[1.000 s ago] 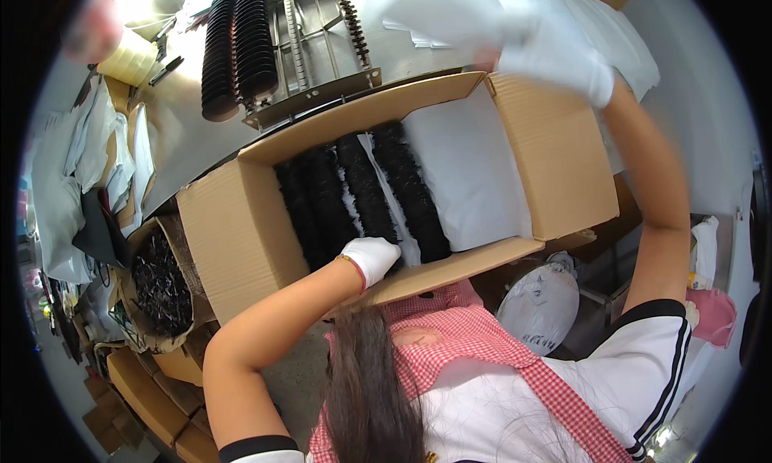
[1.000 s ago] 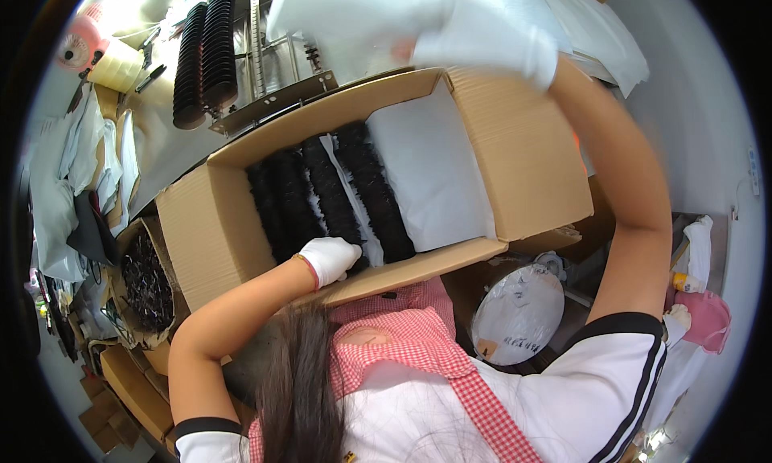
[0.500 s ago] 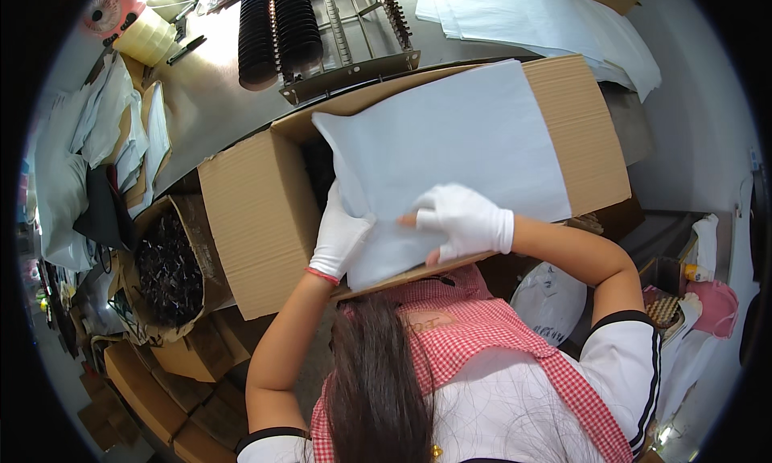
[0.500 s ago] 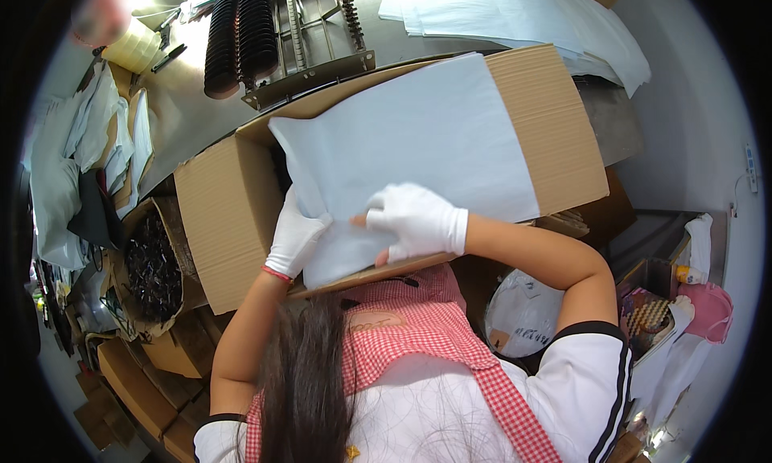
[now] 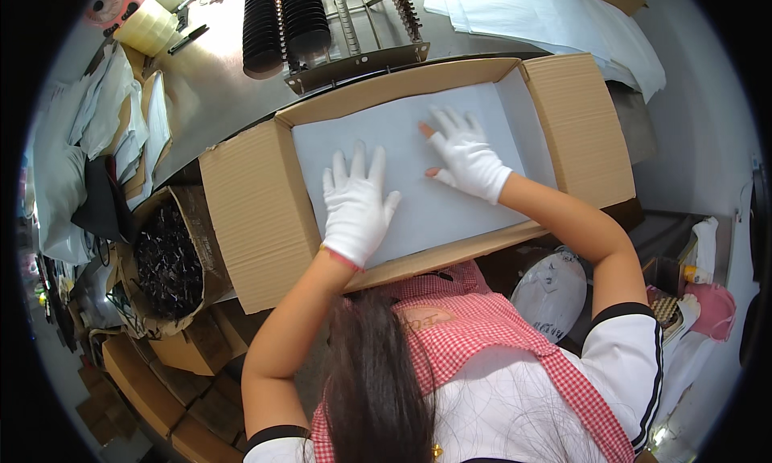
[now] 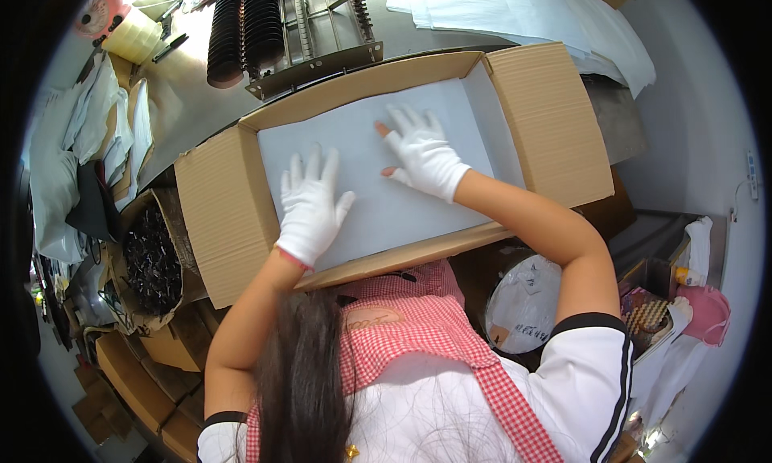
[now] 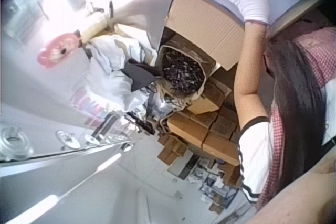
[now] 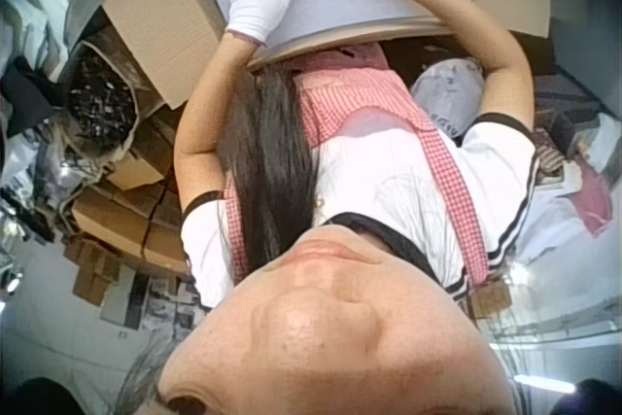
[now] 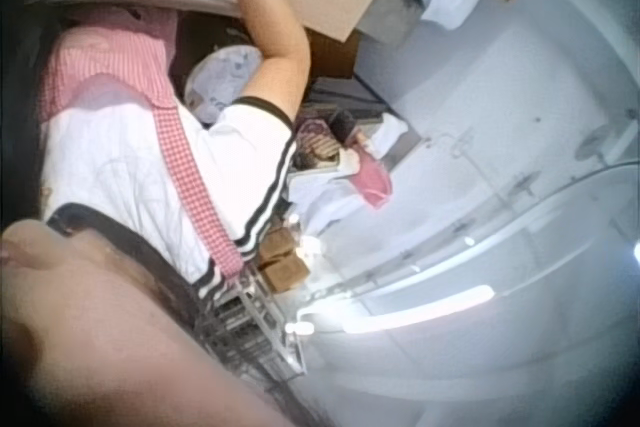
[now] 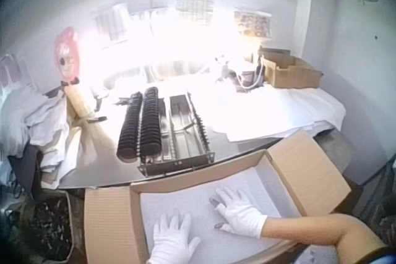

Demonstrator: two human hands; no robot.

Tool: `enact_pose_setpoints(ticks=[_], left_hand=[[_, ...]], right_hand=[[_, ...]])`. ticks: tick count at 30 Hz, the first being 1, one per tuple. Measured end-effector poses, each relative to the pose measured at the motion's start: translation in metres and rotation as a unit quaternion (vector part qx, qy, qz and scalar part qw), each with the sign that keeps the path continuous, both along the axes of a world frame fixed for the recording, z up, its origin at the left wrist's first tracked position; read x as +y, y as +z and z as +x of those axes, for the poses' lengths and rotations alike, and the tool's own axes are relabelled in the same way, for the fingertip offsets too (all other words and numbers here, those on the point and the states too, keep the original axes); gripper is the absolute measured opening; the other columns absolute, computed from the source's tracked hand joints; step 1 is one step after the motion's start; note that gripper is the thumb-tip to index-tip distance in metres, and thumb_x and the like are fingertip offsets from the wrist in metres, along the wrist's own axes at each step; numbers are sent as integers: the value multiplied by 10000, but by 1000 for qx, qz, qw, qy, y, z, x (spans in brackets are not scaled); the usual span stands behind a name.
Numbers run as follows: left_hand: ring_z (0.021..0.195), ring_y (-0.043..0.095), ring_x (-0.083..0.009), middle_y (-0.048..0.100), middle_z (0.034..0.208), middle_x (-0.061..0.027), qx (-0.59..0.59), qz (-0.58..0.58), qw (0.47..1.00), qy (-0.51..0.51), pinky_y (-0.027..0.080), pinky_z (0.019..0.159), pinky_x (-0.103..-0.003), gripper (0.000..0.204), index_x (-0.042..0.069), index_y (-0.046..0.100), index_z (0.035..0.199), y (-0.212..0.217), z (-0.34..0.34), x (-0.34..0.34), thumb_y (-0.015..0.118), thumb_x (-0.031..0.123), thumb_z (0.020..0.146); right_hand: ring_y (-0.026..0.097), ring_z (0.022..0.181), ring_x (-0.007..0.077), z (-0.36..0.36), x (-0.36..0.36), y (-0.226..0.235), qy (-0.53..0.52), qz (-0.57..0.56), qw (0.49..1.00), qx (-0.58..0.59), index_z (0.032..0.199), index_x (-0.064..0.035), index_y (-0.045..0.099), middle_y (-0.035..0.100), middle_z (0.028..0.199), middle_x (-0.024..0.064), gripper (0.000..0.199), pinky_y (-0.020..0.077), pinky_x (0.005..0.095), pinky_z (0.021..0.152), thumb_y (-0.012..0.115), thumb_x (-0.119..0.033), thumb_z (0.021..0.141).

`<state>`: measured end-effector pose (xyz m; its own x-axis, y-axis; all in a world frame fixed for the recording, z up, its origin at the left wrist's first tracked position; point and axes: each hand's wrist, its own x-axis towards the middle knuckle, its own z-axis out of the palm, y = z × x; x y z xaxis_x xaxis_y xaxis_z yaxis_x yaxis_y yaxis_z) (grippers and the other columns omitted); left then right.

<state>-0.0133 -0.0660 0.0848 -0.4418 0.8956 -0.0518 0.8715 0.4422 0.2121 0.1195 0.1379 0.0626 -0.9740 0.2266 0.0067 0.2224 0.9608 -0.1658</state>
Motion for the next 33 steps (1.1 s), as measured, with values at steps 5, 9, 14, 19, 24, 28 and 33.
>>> enact_pose_setpoints(ticks=[5, 9, 14, 19, 24, 28, 33], left_hand=[[1433, 245, -507, 256, 1600, -203, -25, -144, 989, 22, 262, 1104, -663, 877, 206, 334, 1542, -22, 10, 23, 694, 547, 818], [1441, 224, -506, 208, 1616, -204, -56, -185, 980, 41, 250, 1112, -666, 918, 203, 295, 1555, -25, 15, 25, 699, 556, 809], [1386, 324, -455, 359, 1507, -252, -38, -37, 998, 33, 302, 1097, -607, 814, 55, 421, 1431, -7, -23, 18, 685, 515, 814], [1078, 577, -411, 621, 1114, -227, 91, 366, 912, 162, 443, 978, -484, 515, -51, 525, 1225, -1, -124, 19, 732, 167, 807], [1048, 650, -378, 695, 1106, -231, -320, 315, 868, 211, 481, 942, -387, 431, 11, 593, 1283, -10, -185, 43, 592, 306, 969], [1126, 610, -417, 669, 1183, -230, -254, 288, 909, 160, 479, 946, -411, 379, 34, 635, 1244, -9, -187, 51, 524, 305, 1003], [1055, 636, -409, 684, 1143, -203, -154, 221, 938, 217, 490, 923, -459, 369, 141, 664, 1251, 1, -165, 49, 495, 360, 1007]], right_hand=[[264, 1456, 399, -14, -5, -30, 54, 19, 997, -44, 1471, -120, 459, 301, 1574, 194, 781, 255, 600, 1135, 690, -513, 836], [256, 1461, 394, -9, 5, -41, 73, 12, 996, -53, 1472, -117, 458, 291, 1577, 199, 779, 256, 594, 1137, 697, -498, 836], [360, 1394, 391, -15, 9, -9, 56, -50, 995, 70, 1378, -96, 526, 411, 1490, 186, 689, 333, 525, 1106, 782, -326, 781], [582, 1150, 320, -69, 17, 43, 63, -152, 927, 336, 1221, -64, 574, 588, 1275, 108, 514, 478, 397, 973, 789, -106, 757], [476, 1355, 261, -174, 19, 67, -80, -385, 873, 289, 1438, 20, 409, 475, 1456, 189, 650, 427, 328, 1095, 713, -81, 873], [543, 1251, 226, -212, 29, 80, -83, -527, 820, 209, 1454, 11, 404, 534, 1378, 173, 697, 466, 300, 1036, 739, -93, 853], [609, 1087, 168, -230, 31, 87, 21, -421, 897, 130, 1376, -99, 560, 634, 1220, 85, 595, 497, 295, 973, 734, -65, 808]])
